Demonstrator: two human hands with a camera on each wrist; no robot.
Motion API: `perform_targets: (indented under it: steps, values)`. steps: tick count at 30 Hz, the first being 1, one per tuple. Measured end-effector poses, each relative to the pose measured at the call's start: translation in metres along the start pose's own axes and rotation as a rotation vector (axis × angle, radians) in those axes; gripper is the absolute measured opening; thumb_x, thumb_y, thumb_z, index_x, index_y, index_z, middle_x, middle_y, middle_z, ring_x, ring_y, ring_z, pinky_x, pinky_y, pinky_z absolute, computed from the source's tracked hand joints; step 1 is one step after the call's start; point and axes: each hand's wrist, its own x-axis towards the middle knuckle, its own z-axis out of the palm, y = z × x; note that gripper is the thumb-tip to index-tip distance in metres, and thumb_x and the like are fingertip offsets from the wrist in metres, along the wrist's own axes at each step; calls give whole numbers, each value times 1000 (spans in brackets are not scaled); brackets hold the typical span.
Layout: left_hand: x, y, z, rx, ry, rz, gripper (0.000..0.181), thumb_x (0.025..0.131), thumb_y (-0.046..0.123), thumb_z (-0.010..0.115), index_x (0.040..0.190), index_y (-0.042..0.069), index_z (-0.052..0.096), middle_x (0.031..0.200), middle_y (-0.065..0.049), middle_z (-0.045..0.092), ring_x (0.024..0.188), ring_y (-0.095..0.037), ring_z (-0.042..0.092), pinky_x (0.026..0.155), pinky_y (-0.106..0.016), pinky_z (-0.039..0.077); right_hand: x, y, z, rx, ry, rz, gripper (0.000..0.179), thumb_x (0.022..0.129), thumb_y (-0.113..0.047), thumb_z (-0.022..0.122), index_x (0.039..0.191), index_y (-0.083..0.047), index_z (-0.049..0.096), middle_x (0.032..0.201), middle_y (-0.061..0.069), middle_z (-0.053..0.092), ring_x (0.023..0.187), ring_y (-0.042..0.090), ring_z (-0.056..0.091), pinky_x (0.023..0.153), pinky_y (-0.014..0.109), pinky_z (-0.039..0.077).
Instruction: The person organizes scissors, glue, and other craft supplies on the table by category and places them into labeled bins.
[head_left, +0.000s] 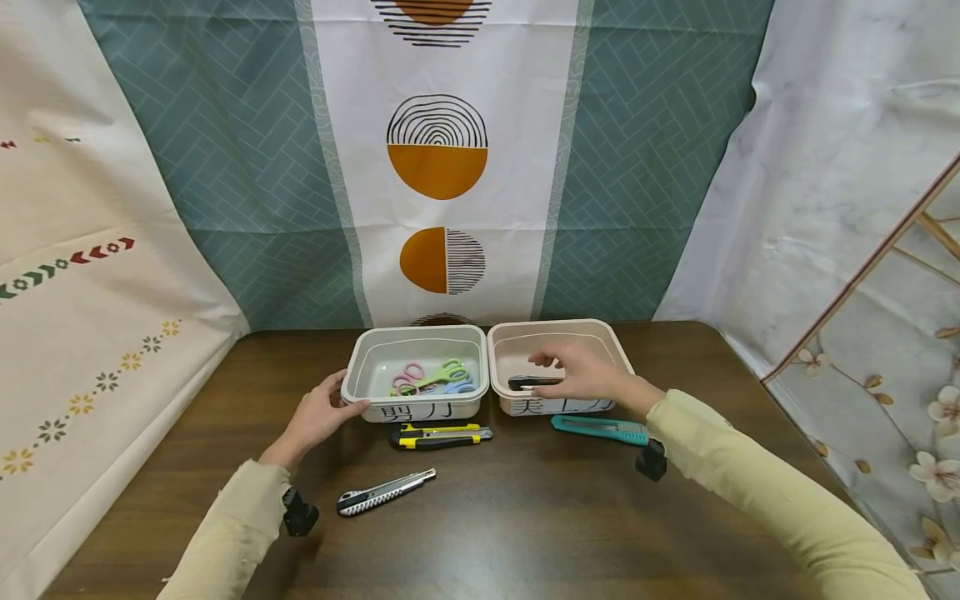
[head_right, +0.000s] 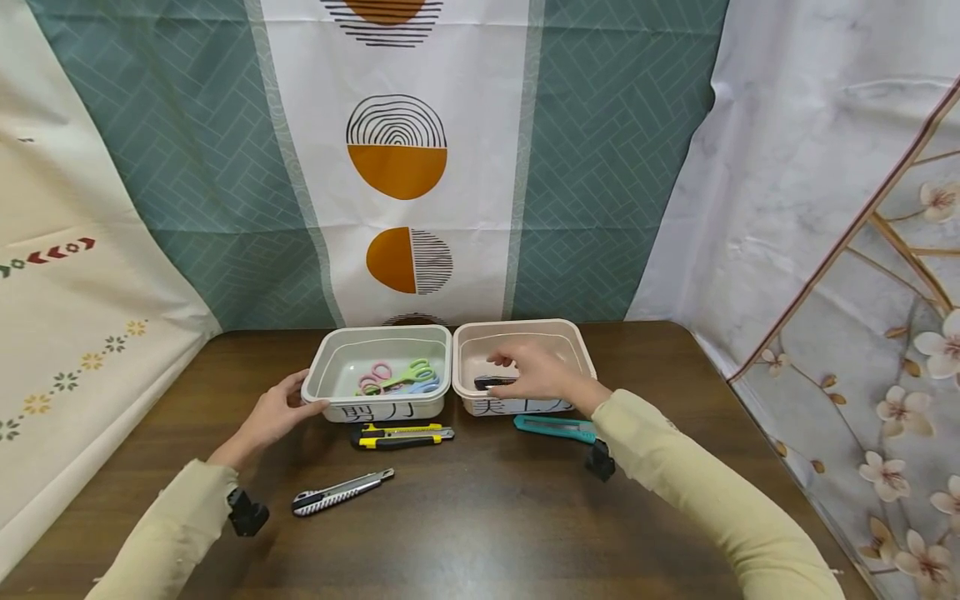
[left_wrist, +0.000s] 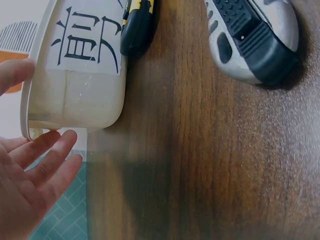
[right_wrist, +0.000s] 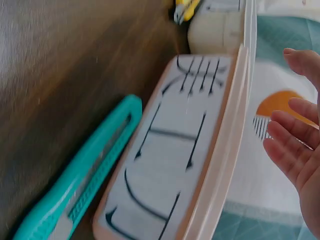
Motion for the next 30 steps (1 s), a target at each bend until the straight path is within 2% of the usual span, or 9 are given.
perform_targets:
  steps: [5,10,14,19,26,30]
  values:
    - [0,-1,0,10,4,1,75,82,35,66,136,-4,32,123,-24,51,101,-32,56,83,-46,43,4,-17,10,79,-38,-25,41,72,-26,74,105,-4,62,95,3,64,87,18,59,76,31,48]
    - [0,-2,1,21,12,3,74,81,34,67,136,-3,33,123,-23,52,99,-31,56,84,-46,42,4,-32,23,124,-82,-70,45,73,-29,74,107,-4,60,100,4,63,90,19,59,78,36,48]
    - [0,-1,1,25,15,4,74,81,33,67,136,-4,33,123,-24,52,99,-31,56,84,-46,42,2,-41,33,106,-106,-94,47,72,-33,74,109,-7,59,101,1,61,91,15,57,77,34,48]
    - [-1,0,1,19,20,11,73,81,32,67,135,-4,33,123,-23,52,99,-31,56,84,-45,42,0,-50,49,96,-155,-63,48,72,-36,73,109,-10,59,100,-3,60,92,15,58,79,29,46]
    - [-1,-2,1,8,23,13,73,81,32,68,135,-3,34,121,-22,53,97,-30,57,83,-45,42,2,-55,71,71,-186,-86,52,73,-36,72,112,-4,59,105,5,62,95,19,59,82,26,44]
    - [-1,-2,1,12,20,6,73,81,33,67,135,-3,34,122,-22,53,98,-31,57,83,-45,42,4,-56,84,14,-175,-79,53,72,-38,72,113,-6,59,105,3,62,93,15,57,81,25,43]
